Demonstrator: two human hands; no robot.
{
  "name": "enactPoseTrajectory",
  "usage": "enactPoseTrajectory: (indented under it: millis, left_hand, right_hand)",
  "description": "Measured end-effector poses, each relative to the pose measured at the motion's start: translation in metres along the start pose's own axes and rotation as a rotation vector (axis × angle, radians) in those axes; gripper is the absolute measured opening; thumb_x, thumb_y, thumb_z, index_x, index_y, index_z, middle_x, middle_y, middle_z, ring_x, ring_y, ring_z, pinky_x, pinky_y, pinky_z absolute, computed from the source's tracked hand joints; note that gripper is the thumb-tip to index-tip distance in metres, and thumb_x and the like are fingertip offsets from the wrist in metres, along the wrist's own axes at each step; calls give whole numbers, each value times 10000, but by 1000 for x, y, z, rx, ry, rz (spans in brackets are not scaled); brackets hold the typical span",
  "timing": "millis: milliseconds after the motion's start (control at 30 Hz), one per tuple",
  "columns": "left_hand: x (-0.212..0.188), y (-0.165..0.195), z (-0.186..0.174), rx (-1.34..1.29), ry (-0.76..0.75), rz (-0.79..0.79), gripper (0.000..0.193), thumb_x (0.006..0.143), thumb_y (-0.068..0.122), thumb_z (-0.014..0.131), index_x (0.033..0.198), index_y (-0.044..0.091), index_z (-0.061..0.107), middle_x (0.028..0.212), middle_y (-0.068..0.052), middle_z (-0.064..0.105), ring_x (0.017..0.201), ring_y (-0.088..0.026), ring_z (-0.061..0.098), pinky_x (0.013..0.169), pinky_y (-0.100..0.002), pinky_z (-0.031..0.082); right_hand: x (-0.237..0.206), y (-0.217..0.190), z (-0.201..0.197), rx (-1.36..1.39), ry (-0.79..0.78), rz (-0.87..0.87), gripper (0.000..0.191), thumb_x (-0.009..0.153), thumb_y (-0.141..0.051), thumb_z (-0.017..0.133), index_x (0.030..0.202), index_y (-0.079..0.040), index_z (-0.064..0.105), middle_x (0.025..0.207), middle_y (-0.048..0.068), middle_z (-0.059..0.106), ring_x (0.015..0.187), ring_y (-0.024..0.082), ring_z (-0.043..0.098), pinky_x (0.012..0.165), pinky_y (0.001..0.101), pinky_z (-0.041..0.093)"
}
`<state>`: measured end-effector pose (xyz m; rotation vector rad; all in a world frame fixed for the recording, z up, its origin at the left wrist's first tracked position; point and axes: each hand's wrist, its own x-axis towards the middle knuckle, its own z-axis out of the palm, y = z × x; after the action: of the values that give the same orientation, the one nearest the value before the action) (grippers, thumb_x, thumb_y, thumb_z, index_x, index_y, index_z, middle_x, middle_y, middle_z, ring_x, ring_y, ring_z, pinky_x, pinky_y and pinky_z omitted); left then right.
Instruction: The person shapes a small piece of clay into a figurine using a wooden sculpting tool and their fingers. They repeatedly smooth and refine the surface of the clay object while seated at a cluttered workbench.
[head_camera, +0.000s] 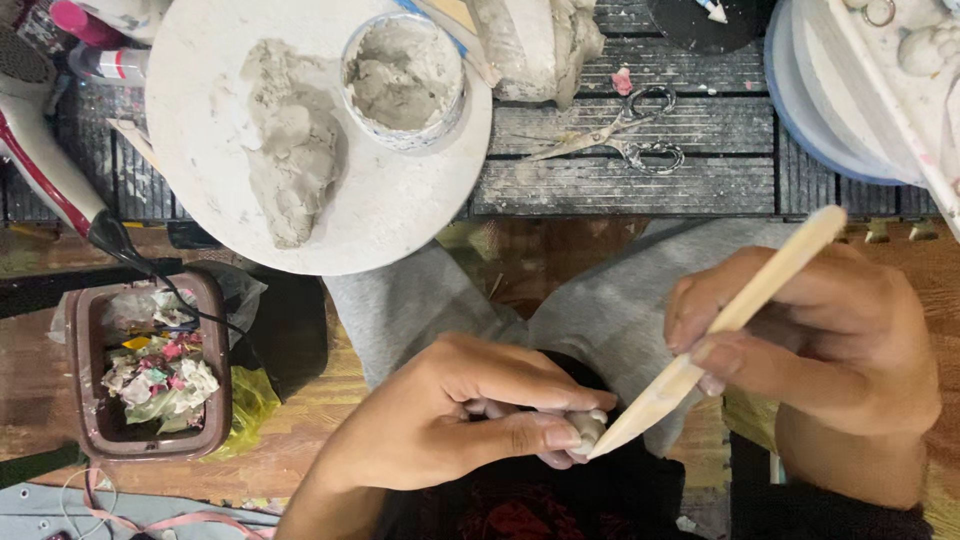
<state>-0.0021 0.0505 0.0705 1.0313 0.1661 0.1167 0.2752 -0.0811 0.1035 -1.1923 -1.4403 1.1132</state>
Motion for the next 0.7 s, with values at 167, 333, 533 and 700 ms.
enactPoseTrajectory:
  millis: [167,333,533,700]
  left_hand:
    - [0,4,-1,64,-78,-16,279,1019,29,698,1292,-22,719,1098,-149,761,906,-179,757,809,-291,650]
    - [1,9,-6,248,-188,64,247,1050,59,694,1287,-5,719,1040,-112,769,886,-199,770,845,-319,626]
    - [2,9,-13,356,-300,159,177,1096,97,666,1238,-6,688,1087,-107,744,988,-237,765,867,-321,601]
    - [3,5,-16,354,-377,147,169,1111,107,654,1237,-2,682,1122,-109,737,1020,-244,758,895,-330,606]
  right_hand:
    - [11,-4,-3,-126,-147,74,137,936,-59,687,1038,21,731,815,65,735,580,60,619,482,216,459]
    - [22,2,2,10,-213,46,153,965,-123,673,1042,-7,736,802,38,768,559,48,645,473,207,458]
    - [37,-4,9,69,-283,9,158,991,-128,630,1060,5,683,853,81,746,673,107,695,566,240,522]
    - [46,4,15,196,-332,31,183,1008,-151,636,1062,12,700,837,84,762,629,80,694,527,215,510]
